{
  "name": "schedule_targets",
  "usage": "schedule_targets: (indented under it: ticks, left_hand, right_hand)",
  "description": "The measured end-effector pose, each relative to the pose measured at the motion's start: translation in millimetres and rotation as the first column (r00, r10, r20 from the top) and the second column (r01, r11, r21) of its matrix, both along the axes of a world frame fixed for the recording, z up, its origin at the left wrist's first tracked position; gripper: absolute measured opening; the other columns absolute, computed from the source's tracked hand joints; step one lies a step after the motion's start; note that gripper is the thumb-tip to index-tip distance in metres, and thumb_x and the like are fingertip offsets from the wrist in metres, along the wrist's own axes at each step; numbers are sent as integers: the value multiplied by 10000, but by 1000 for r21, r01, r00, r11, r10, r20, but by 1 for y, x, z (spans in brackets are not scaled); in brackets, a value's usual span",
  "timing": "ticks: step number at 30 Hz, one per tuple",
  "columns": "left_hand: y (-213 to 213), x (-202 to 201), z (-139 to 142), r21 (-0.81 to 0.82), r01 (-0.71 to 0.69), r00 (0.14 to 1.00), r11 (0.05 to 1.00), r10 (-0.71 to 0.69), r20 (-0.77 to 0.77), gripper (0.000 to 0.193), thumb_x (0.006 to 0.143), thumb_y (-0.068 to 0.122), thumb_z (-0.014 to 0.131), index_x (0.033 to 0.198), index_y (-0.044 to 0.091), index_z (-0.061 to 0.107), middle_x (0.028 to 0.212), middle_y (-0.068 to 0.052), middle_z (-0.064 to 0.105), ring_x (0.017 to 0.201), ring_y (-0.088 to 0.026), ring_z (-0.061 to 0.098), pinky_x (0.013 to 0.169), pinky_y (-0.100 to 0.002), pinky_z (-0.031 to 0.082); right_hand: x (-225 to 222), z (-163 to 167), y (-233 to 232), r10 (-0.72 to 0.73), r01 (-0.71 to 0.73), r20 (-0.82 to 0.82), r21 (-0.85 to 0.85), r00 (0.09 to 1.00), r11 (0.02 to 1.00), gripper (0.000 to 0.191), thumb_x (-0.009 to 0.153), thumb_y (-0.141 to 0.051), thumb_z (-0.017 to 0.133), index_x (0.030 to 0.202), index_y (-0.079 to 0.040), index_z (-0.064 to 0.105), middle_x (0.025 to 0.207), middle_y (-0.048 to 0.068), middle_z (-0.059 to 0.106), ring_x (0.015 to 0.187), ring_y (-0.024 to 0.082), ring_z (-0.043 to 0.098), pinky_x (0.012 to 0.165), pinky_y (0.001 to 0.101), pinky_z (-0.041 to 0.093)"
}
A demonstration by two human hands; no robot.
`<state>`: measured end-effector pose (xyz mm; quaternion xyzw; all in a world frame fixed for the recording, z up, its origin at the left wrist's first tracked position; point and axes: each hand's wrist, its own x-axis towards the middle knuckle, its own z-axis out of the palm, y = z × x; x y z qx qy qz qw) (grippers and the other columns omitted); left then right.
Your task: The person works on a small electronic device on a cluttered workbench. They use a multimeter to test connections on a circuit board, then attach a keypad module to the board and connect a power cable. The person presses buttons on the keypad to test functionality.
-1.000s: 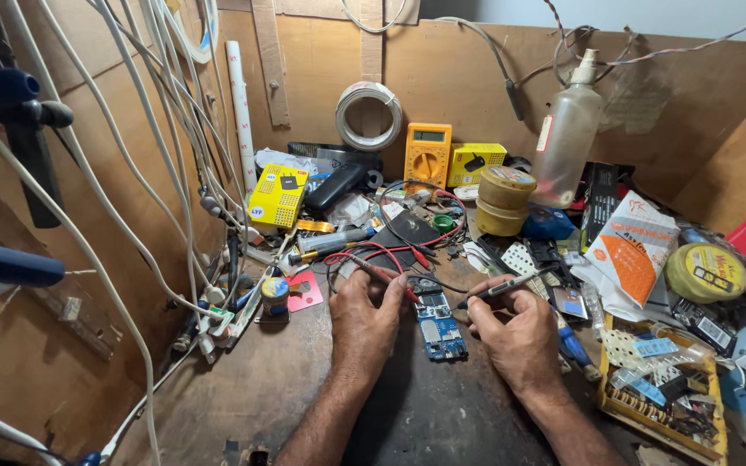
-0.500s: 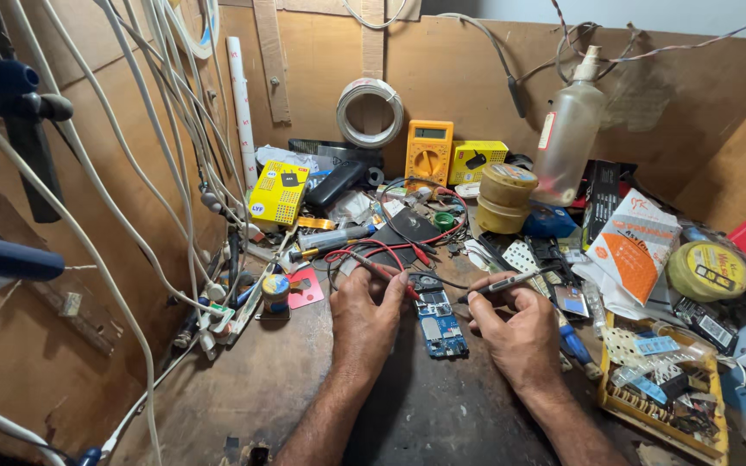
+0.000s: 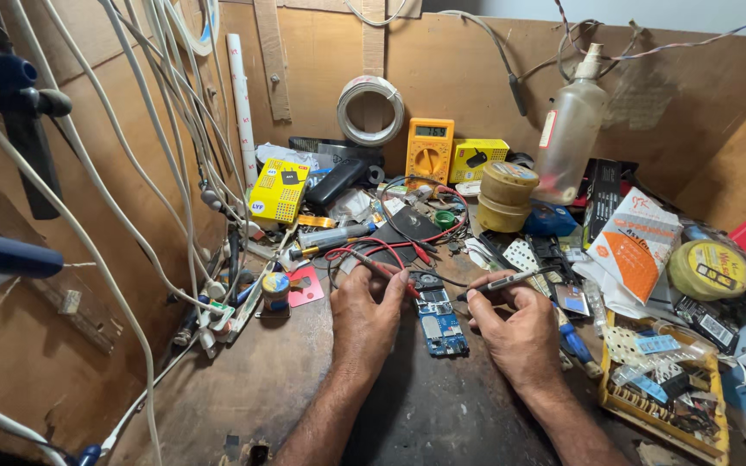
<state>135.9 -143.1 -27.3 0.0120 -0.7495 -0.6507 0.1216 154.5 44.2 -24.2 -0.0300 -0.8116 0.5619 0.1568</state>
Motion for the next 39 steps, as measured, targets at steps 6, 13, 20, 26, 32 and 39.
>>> schedule_targets:
  ticks: [6,13,20,26,32,39]
  left_hand:
    - [0,-1,-1,-32,-9,1000,999,9,-28,175,932,185,694,960,13,703,849,-85,817,772,-129,801,676,-276,638]
    - [1,0,-1,0,2,1000,1000,-2,-30,172,938,177,677,965,8,700,871,-88,820,787,-132,802,680,-279,642]
    - [0,0,-3,-44,-9,997,999,6,-76,178,937,177,687,964,2,705,859,-102,818,795,-139,808,690,-280,640]
    - [1,0,-3,11,4,998,1000,-3,-60,177,934,177,682,965,3,692,855,-93,814,792,-132,805,673,-280,645]
    - [0,0,-1,-34,-22,999,999,21,-43,182,928,192,697,958,13,709,834,-91,815,749,-137,796,674,-289,630]
    - [0,0,-3,-22,-8,998,1000,7,-65,182,929,188,691,954,8,708,842,-88,816,757,-138,799,677,-290,633]
  right_hand:
    - [-1,-2,1,17,-16,-23,20,1000,1000,130,872,-101,695,957,-7,727,827,80,770,679,136,735,601,282,620]
    - [-2,-5,2,29,-29,-25,-8,999,1000,120,874,-92,687,955,-6,710,826,75,765,706,117,725,604,276,623]
    - [-4,-8,3,56,-58,-38,-44,998,997,111,876,-75,680,956,-1,701,848,72,748,740,103,718,619,266,633]
    - [-3,-8,4,74,-77,-75,-37,994,996,112,873,-75,678,953,-1,702,852,74,743,729,113,725,616,266,636]
    - [-1,-5,2,43,-44,-53,-10,998,999,116,876,-89,685,950,-4,708,837,78,754,724,124,733,626,277,634]
    - [0,-2,1,42,-44,-29,-39,999,998,109,879,-94,684,945,-10,706,828,68,759,740,116,740,632,280,643]
